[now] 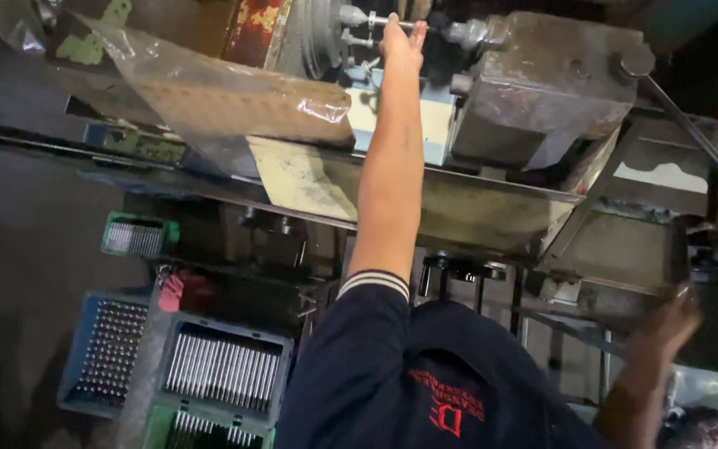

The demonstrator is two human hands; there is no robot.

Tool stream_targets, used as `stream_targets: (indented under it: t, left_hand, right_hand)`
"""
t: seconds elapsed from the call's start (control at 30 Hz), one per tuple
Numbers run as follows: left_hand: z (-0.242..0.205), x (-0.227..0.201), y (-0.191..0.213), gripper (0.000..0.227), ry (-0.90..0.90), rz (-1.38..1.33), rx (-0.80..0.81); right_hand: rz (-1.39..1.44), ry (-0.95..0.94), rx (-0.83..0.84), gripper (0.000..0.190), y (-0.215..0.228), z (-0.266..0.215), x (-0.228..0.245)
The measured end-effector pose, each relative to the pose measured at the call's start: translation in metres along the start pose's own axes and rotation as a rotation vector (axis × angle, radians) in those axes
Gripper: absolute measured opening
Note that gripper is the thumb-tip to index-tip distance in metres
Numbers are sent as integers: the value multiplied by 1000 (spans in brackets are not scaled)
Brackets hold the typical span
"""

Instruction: The person repeatedly picks up cylindrical metal parts from a green crate, places them into a grinding machine, and then removes them. The person handles the parts one at a time in a repetitive cycle.

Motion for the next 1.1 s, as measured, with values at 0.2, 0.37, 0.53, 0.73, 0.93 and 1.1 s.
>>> stream_targets:
  t: [0.2, 0.37, 0.53, 0.73, 0.93, 1.1]
  left_hand:
    - [-169, -22, -26, 43, -431, 81, 485]
    - [-398, 1, 44, 42, -681, 543, 612]
    - [-534, 53, 127, 33, -722, 1031, 607]
    - [-610, 140, 214, 25, -752, 1200, 639]
    - [-647, 200, 283, 24, -832, 1432, 508]
    - [-656, 220, 309, 25, -783, 1503, 451]
  right_hand:
    - [-548, 676, 755, 44, -81, -108, -59]
    - [63, -30, 667, 52, -72, -96, -104]
    - [865, -569, 647, 41, -71, -90, -127]
    - [1261, -976, 342, 25, -84, -78, -164]
    - [1410, -988, 367, 21, -88, -80, -168]
    - [1268, -1038, 374, 24, -88, -82, -175]
Point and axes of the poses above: each hand's wrist, its own z-axis towards the middle knuckle, its own y-axis out of the back of the hand, x = y × z, the point moved 7 cm from there along z, towards the middle knuckle, and after that the axes turned 15 degrees about z, right-handed, at the moved point
